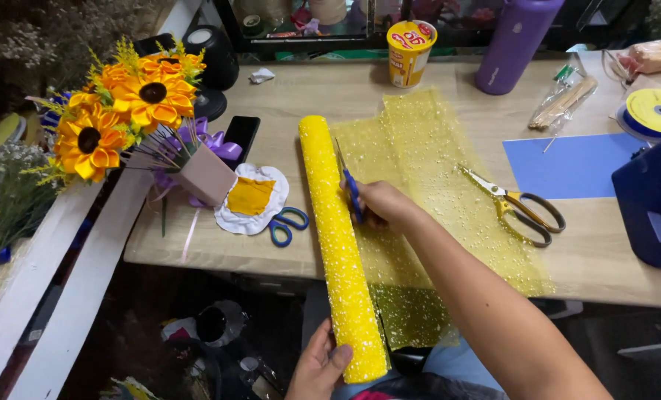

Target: The person unrolls a sheet of yellow bubble wrap on a table and uses blue scissors to cut it into smaller rectangular pieces. They fold the cut pieces and continue cutting the remaining sheet into uniform squares.

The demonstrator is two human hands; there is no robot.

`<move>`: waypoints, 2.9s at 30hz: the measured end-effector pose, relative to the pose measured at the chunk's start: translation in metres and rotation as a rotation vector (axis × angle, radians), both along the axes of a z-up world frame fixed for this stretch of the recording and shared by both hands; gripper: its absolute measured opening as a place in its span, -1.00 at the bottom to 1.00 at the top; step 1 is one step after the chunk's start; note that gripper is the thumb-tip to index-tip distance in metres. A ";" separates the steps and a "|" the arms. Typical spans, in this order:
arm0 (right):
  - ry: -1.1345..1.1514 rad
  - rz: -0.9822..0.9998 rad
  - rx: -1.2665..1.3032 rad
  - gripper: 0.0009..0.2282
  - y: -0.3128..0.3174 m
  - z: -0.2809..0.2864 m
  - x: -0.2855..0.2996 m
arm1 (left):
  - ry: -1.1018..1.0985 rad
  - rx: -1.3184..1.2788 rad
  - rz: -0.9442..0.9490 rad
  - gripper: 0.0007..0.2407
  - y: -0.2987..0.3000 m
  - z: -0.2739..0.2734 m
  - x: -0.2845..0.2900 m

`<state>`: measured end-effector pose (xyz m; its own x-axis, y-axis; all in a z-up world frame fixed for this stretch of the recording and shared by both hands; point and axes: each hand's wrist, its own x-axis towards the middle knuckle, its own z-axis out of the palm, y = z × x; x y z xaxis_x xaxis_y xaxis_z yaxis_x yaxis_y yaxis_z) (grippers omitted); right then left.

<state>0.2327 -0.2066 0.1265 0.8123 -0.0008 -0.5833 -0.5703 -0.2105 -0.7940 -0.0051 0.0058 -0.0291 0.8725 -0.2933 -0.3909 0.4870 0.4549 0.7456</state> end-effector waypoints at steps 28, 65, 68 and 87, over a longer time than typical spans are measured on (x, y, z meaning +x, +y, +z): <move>-0.025 0.033 -0.062 -0.55 0.007 0.008 0.051 | 0.356 0.023 0.095 -0.35 -0.005 0.054 0.000; -0.146 -0.057 -0.890 -0.73 -0.206 0.066 -0.130 | -0.657 1.490 0.126 -0.45 0.031 0.127 0.270; -0.022 -0.074 -1.095 -0.65 -0.257 0.043 -0.162 | -0.546 1.653 -0.002 -0.48 0.023 0.157 0.249; -0.431 0.082 -0.917 -0.59 -0.217 0.001 -0.205 | -1.467 1.286 -0.964 -0.32 -0.043 0.131 0.174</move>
